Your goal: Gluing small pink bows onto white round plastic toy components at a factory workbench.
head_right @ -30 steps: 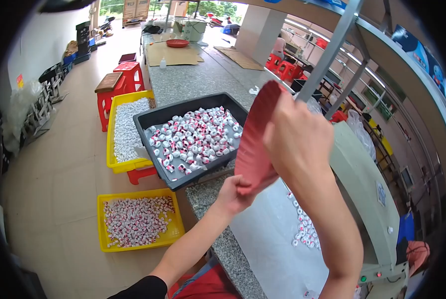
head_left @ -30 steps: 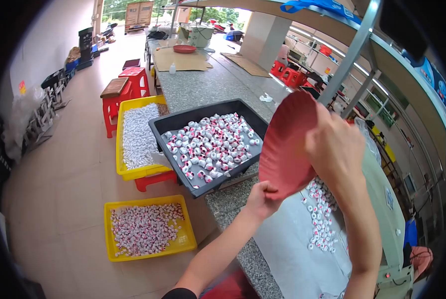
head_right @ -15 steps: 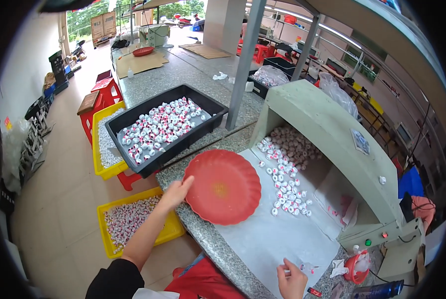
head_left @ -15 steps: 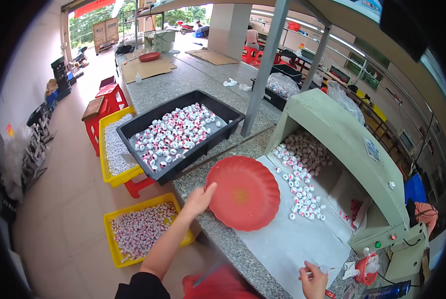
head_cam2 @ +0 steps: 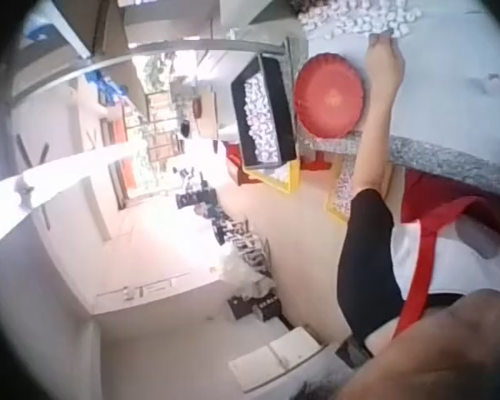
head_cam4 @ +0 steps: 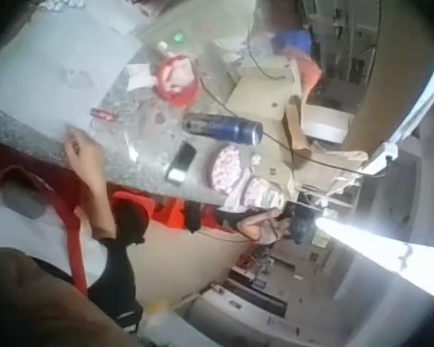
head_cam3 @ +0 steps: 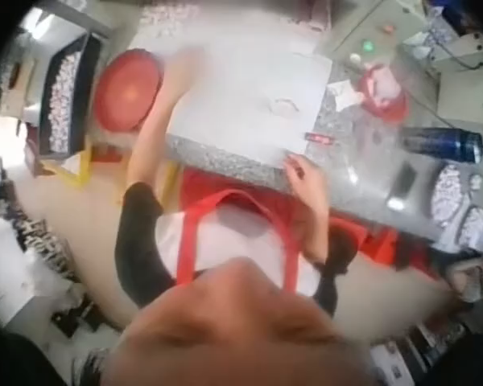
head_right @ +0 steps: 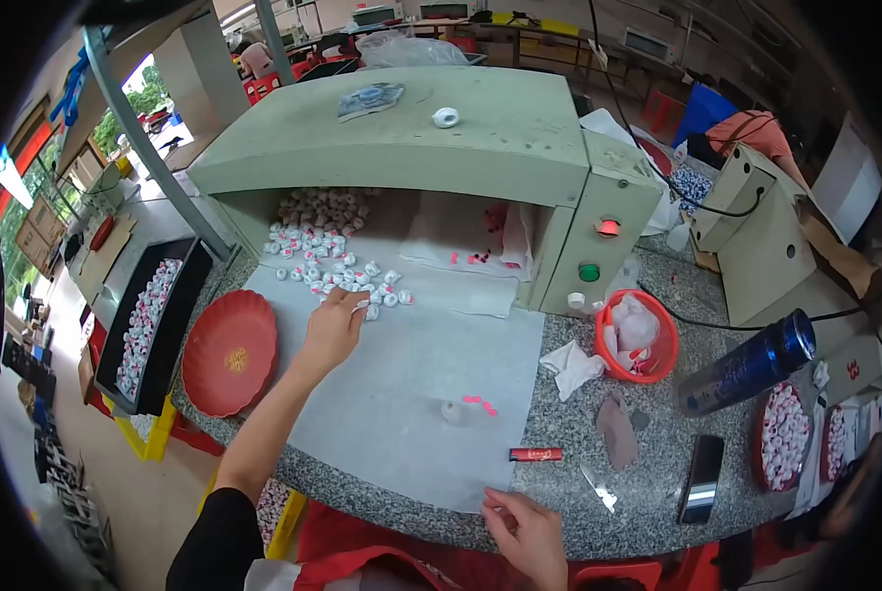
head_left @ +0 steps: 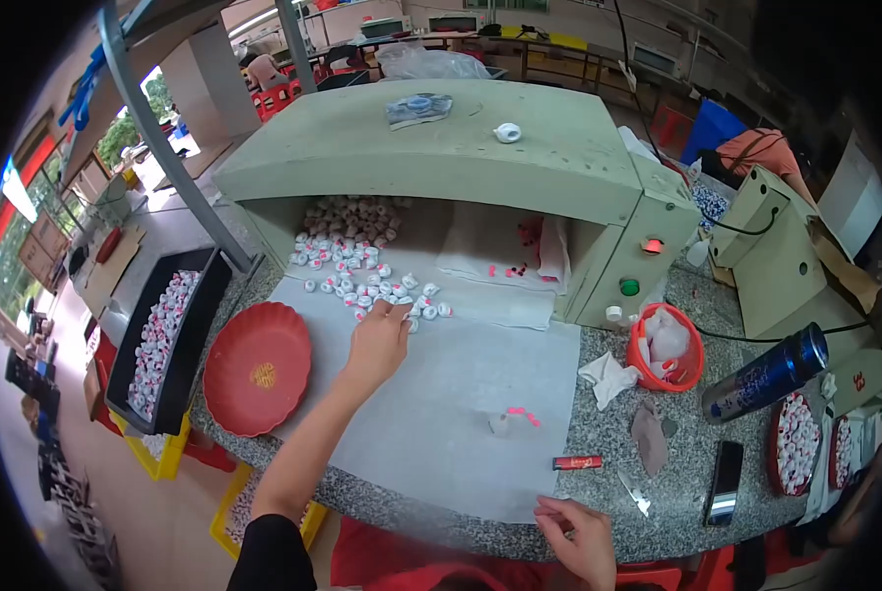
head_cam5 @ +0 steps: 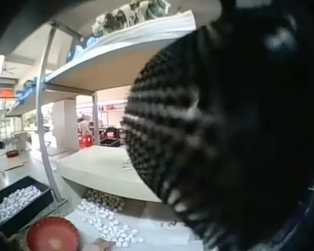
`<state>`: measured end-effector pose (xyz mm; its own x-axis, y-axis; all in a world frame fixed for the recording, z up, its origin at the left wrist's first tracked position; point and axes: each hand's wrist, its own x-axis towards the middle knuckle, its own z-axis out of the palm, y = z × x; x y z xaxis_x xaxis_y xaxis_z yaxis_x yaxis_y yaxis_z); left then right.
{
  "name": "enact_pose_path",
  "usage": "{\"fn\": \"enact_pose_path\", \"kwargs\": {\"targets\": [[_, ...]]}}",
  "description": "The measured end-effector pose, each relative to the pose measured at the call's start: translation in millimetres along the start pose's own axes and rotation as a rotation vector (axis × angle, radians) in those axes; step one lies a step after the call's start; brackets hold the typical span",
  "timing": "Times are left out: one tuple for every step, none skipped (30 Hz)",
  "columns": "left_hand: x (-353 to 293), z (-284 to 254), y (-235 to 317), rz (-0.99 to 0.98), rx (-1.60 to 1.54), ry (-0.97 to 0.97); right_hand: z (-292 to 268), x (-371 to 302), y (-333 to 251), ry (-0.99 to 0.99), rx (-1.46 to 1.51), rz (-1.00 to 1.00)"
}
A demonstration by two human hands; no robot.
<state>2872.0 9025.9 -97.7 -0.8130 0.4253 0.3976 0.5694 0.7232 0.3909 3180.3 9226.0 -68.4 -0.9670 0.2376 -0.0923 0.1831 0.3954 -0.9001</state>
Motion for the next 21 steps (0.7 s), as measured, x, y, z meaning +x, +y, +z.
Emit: {"fn": "enact_pose_path", "kwargs": {"targets": [[12.2,15.2,10.1,-0.003,0.038,-0.013,-9.0,-7.1,-0.5,0.036,0.008,0.067],[20.2,29.0,15.9,0.008,0.027,-0.017,-16.5,-13.3,-1.3,0.069,0.015,0.132],[25.2,41.1,16.8,0.051,0.039,0.018,-19.7,-16.8,0.2,0.094,0.029,0.195],[30.7,51.2,17.0,0.093,0.05,0.054,-21.4,-19.6,3.0,0.101,0.03,0.2],[38.9,59.3,15.1,0.098,0.045,0.05,-21.9,-22.1,6.9,0.145,0.018,0.158],[44.8,63.6,7.2,0.094,0.135,0.05,-19.7,-24.0,13.1,0.177,0.012,0.116],[49.8,65.1,-1.4,0.09,0.225,0.05,-17.2,-25.1,18.3,0.208,0.007,0.074],[53.3,66.1,-5.3,0.092,0.303,0.048,-15.3,-23.9,18.9,0.21,0.007,0.084],[55.6,66.5,-6.6,0.101,0.292,0.037,-13.3,-18.8,16.9,0.2,0.001,0.076],[56.5,63.0,-10.0,0.096,0.304,0.025,-10.3,-11.5,13.5,0.189,-0.003,0.065],[58.3,59.9,-11.5,0.097,0.314,0.013,-6.5,-3.8,9.9,0.183,-0.008,0.055],[57.9,56.8,-10.2,0.096,0.327,0.003,-2.0,3.9,6.0,0.174,-0.029,0.042],[55.3,55.8,-3.0,0.112,0.316,-0.007,3.4,14.3,4.0,0.169,-0.049,0.034],[49.4,51.7,8.4,0.035,0.052,0.004,10.1,26.9,3.9,0.202,-0.063,-0.008],[40.7,44.6,20.4,-0.047,-0.21,0.011,17.0,40.4,4.5,0.233,-0.08,-0.051],[29.4,36.5,29.4,-0.139,-0.463,0.016,24.2,54.2,6.9,0.251,-0.158,-0.068],[14.7,29.0,37.4,-0.236,-0.698,-0.117,31.7,66.0,10.4,0.267,-0.238,-0.083],[-0.4,20.6,46.8,-0.332,-0.931,-0.25,36.8,75.0,13.2,0.28,-0.304,-0.096],[-16.4,15.0,53.2,-0.356,-0.984,-0.278,42.9,84.1,15.4,0.291,-0.368,-0.115],[-30.2,9.2,57.4,-0.376,-1.041,-0.309,48.0,90.7,14.0,0.311,-0.371,-0.11],[-43.2,4.2,54.3,-0.4,-1.049,-0.342,55.3,96.7,13.9,0.28,-0.384,-0.098]]}}
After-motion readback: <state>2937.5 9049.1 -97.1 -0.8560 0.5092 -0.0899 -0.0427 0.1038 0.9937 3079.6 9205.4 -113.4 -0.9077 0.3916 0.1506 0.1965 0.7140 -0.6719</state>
